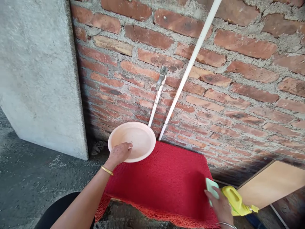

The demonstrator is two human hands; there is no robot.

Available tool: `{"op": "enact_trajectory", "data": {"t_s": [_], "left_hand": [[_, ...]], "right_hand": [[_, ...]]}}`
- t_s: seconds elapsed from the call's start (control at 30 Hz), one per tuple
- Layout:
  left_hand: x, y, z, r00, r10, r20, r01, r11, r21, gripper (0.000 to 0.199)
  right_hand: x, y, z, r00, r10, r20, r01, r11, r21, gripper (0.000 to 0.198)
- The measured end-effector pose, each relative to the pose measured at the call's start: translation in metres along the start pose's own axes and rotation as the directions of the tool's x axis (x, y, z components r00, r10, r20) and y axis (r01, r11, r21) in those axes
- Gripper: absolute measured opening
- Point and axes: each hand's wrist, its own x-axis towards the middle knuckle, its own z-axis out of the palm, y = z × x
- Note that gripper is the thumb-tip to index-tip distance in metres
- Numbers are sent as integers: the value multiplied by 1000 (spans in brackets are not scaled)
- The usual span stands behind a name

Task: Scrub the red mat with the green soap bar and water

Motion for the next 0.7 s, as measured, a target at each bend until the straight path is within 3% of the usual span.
{"op": "enact_trajectory", "data": {"t_s": [0.07, 0.13, 0.2, 0.3, 0.33, 0.37, 0.4, 0.43, 0.47, 0.53, 0.6, 0.7], "left_hand": [[0, 0, 0, 1000, -4, 5, 4, 1000, -4, 35], [0, 1, -1, 1000, -4, -1, 4, 1000, -2, 34], [0, 0, -1, 1000, 5, -6, -4, 1000, 5, 34], [0, 0, -1, 1000, 19, 4, -19, 1000, 18, 34], [0, 0, -1, 1000, 20, 5, -20, 1000, 21, 34], [0, 0, -2, 1000, 22, 4, -22, 1000, 23, 35], [-1, -1, -2, 1000, 21, 4, -21, 1000, 22, 35], [-1, -1, -1, 1000, 16, 4, -16, 1000, 20, 34], [-1, -1, -1, 1000, 10, 3, -10, 1000, 18, 34], [-1, -1, 0, 1000, -1, -1, 1, 1000, 17, 33], [0, -2, 0, 1000, -10, 0, 10, 1000, 18, 33], [1, -3, 2, 1000, -17, 19, 17, 1000, 23, 34]], "right_hand": [[-34, -65, 25, 974, -115, 193, 99, 991, 90, 72], [-77, -132, 51, 866, -325, 381, 277, 945, 176, 61], [-122, -191, 74, 646, -558, 520, 507, 824, 254, 57], [-177, -250, 103, 239, -716, 656, 734, 575, 361, 62], [-187, -262, 111, 137, -724, 676, 773, 505, 385, 63], [-193, -272, 117, 67, -724, 686, 797, 452, 400, 63], [-195, -279, 122, 28, -724, 689, 811, 419, 408, 63], [-191, -283, 125, 18, -725, 688, 817, 408, 408, 63], [-184, -285, 127, 39, -727, 685, 817, 418, 398, 62], [-156, -279, 124, 157, -728, 667, 796, 493, 351, 60], [-117, -259, 114, 348, -703, 620, 740, 612, 279, 58], [-48, -197, 89, 692, -552, 466, 551, 820, 153, 56]]}}
